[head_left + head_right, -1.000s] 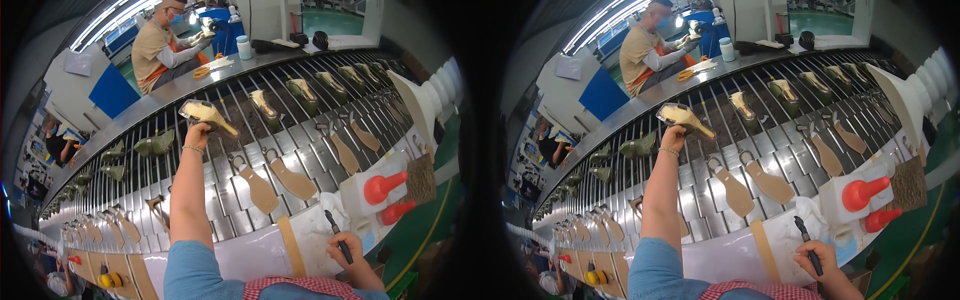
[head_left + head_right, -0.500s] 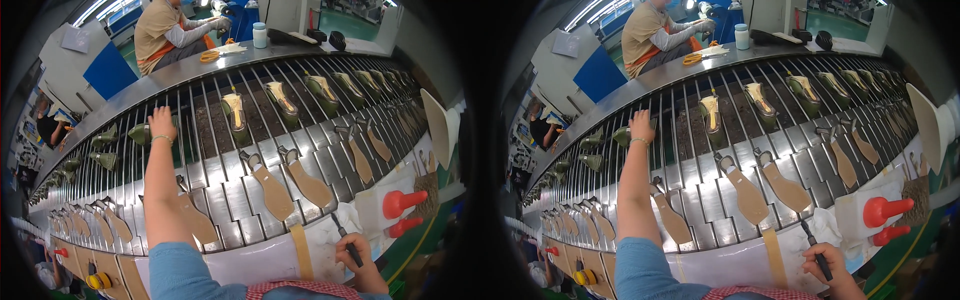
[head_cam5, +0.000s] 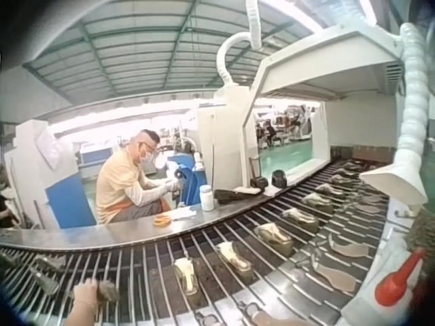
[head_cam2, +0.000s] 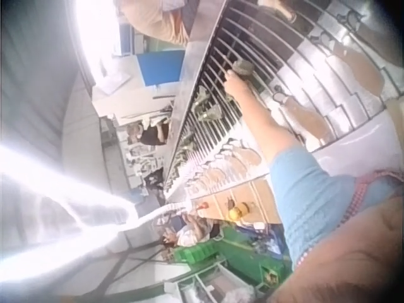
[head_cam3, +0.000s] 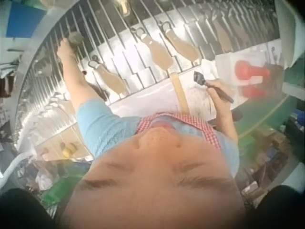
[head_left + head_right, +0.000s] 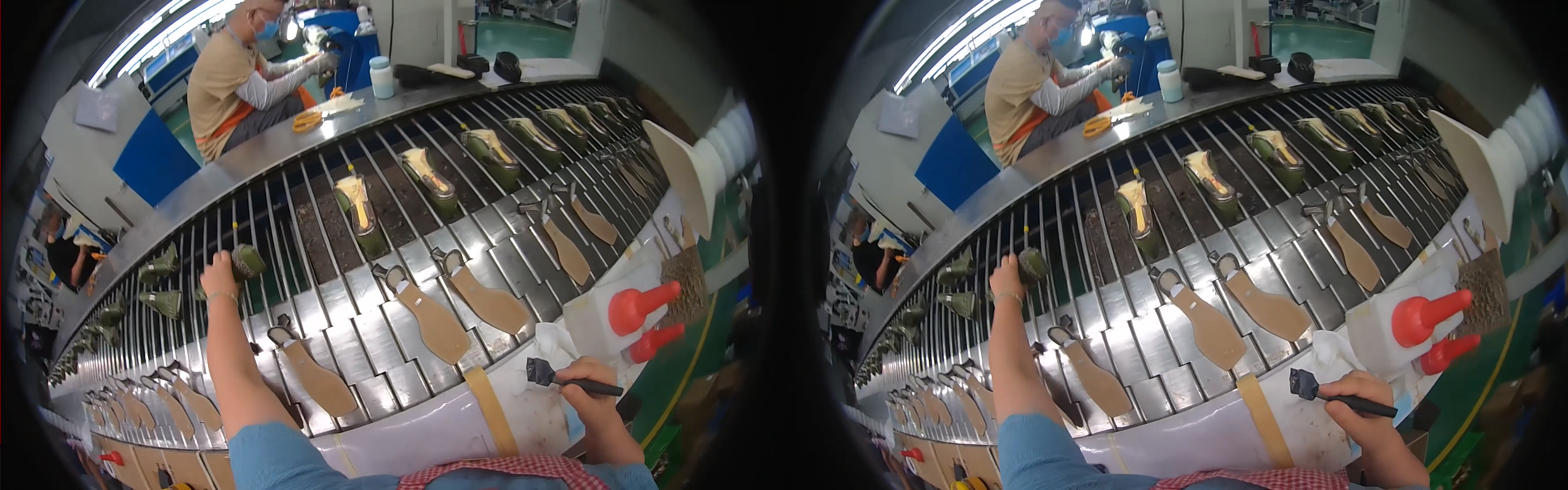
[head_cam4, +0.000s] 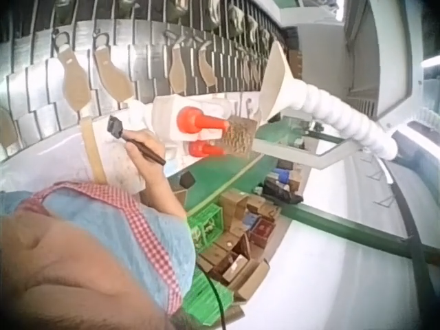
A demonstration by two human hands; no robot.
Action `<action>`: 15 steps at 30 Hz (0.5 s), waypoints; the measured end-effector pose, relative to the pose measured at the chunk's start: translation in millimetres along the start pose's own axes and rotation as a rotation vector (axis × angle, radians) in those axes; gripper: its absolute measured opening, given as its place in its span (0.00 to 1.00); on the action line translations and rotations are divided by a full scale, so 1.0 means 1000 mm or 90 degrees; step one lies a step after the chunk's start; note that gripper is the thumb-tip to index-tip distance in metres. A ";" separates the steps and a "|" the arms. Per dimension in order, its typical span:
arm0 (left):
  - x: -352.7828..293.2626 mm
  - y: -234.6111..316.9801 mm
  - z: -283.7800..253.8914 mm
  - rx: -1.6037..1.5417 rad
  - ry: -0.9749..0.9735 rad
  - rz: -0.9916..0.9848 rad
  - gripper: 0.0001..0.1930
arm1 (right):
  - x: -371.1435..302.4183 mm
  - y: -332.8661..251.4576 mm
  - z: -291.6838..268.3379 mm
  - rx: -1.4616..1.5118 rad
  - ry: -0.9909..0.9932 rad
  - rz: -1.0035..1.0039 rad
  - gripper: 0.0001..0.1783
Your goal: Applying adhesive to the edges of shoe soles and components using a small brush on an assembly line.
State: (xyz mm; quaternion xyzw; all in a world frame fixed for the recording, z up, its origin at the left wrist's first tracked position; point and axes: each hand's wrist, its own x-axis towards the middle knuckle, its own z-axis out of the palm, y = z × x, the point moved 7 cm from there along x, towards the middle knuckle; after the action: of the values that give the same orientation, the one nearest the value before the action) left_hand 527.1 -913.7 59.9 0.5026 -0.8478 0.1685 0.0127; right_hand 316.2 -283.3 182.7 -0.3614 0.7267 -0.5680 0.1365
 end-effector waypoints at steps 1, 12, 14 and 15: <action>-0.011 -0.002 -0.015 0.002 0.011 0.003 0.24 | -0.007 0.004 -0.003 0.055 0.027 0.050 0.12; -0.169 -0.038 -0.157 -1.700 0.045 -0.101 0.28 | -0.070 -0.013 -0.096 0.119 0.200 0.128 0.11; -0.222 -0.036 -0.186 -1.789 -0.094 0.070 0.30 | -0.077 -0.033 -0.113 0.005 0.184 0.078 0.12; -0.226 -0.001 -0.183 -1.801 -0.201 0.121 0.31 | -0.078 -0.023 -0.129 -0.068 0.194 0.098 0.12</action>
State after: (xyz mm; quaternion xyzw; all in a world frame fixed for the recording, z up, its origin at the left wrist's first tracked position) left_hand 612.4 -667.8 189.7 0.0222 -0.3216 -0.8620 0.3912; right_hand 301.6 -138.7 228.5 -0.2213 0.7937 -0.5646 0.0482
